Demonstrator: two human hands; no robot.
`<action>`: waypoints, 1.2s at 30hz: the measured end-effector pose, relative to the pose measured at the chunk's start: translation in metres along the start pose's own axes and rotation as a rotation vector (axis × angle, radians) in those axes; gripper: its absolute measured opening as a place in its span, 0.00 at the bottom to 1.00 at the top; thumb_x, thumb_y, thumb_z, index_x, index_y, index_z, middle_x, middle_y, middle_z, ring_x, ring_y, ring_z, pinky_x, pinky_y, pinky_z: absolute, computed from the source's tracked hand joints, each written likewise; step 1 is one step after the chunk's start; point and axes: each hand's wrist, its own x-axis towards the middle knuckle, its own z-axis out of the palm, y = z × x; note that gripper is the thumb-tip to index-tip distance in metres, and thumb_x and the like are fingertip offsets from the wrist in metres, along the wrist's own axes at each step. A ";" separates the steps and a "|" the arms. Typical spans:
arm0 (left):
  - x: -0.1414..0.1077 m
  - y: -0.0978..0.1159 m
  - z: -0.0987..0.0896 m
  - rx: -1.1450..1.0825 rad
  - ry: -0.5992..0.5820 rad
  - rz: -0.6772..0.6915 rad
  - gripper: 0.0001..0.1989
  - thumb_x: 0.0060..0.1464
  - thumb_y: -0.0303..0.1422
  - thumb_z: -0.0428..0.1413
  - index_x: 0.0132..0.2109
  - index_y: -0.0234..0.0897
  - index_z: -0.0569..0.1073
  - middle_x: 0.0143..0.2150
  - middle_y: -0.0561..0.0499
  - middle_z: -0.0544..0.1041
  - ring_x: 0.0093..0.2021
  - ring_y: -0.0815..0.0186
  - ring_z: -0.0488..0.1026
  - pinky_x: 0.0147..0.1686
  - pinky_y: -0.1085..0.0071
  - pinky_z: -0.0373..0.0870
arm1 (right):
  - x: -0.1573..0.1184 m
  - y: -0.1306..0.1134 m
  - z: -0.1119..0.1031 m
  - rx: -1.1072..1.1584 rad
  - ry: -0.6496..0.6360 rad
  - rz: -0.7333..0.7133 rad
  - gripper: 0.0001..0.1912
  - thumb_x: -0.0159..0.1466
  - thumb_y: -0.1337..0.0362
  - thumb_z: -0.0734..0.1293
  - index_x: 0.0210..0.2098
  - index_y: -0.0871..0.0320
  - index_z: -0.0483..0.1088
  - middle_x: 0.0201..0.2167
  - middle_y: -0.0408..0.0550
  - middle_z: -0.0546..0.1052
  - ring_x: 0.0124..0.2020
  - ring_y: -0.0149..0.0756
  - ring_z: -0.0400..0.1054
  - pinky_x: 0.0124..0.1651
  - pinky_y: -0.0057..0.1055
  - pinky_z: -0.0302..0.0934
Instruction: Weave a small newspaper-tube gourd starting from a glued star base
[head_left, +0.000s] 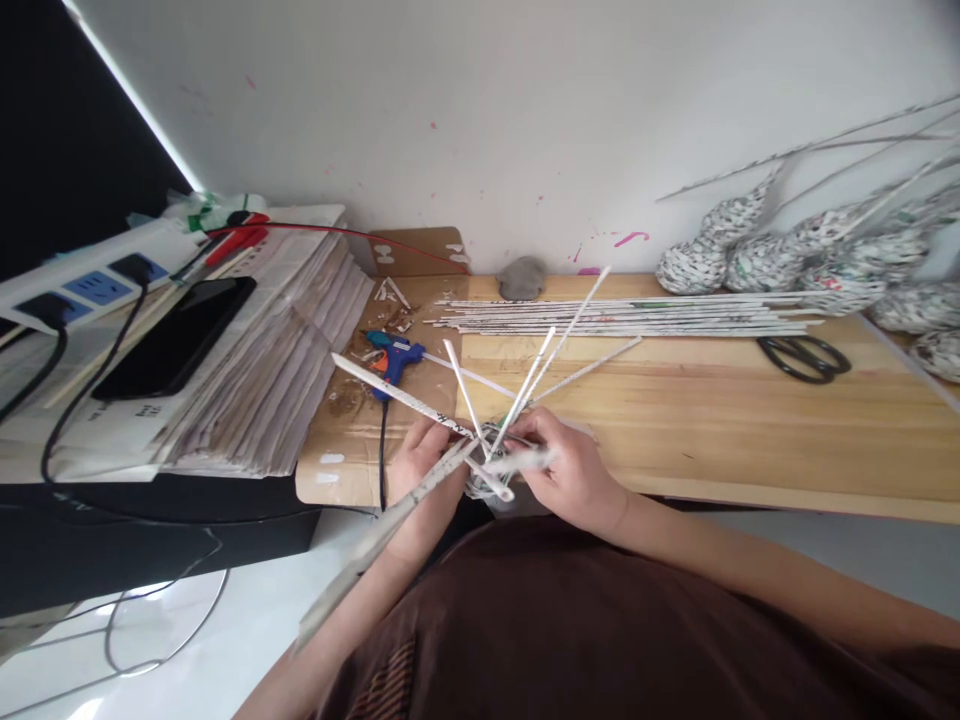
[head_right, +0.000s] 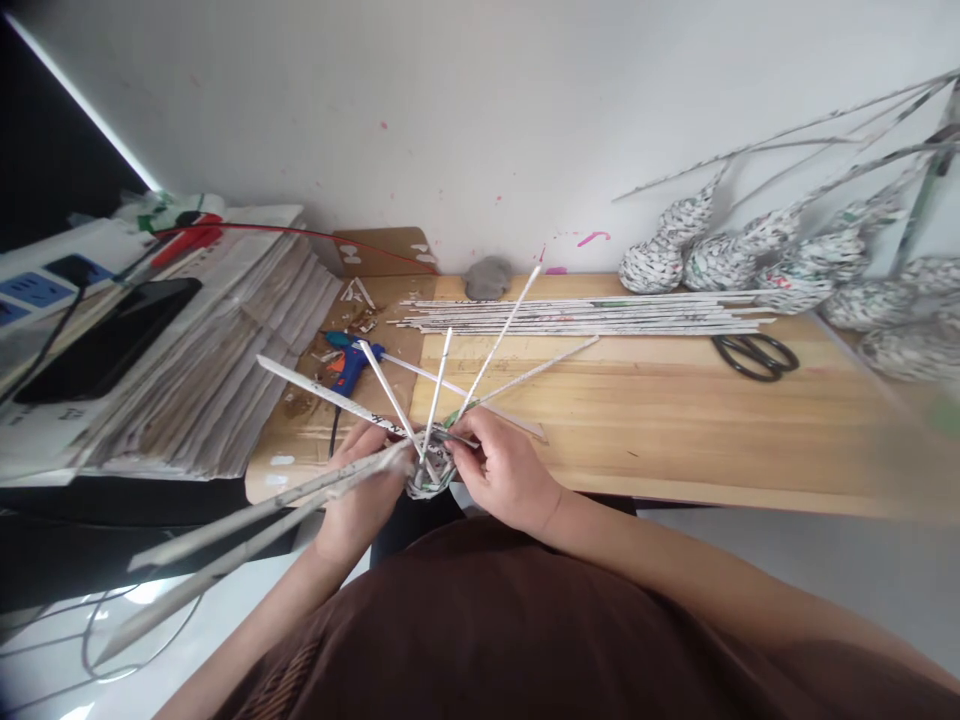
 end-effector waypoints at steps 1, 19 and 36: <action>-0.001 -0.002 0.001 -0.011 0.004 0.000 0.06 0.58 0.30 0.57 0.41 0.41 0.78 0.40 0.49 0.79 0.42 0.63 0.75 0.42 0.70 0.73 | 0.000 0.001 0.001 0.000 -0.002 -0.010 0.04 0.66 0.68 0.63 0.40 0.54 0.66 0.36 0.47 0.77 0.37 0.36 0.74 0.40 0.31 0.66; -0.008 -0.016 0.004 -0.011 0.004 0.022 0.07 0.61 0.34 0.55 0.41 0.43 0.78 0.42 0.47 0.76 0.44 0.62 0.73 0.43 0.68 0.73 | 0.011 -0.004 0.005 -0.016 0.013 0.051 0.14 0.63 0.68 0.67 0.48 0.51 0.67 0.41 0.46 0.80 0.36 0.36 0.76 0.40 0.32 0.71; -0.005 -0.012 0.005 -0.021 0.021 0.121 0.11 0.61 0.28 0.52 0.47 0.42 0.77 0.41 0.48 0.76 0.44 0.61 0.73 0.44 0.66 0.71 | 0.026 -0.017 0.008 -0.129 -0.091 0.007 0.05 0.63 0.71 0.63 0.36 0.53 0.66 0.30 0.45 0.75 0.31 0.37 0.71 0.35 0.31 0.64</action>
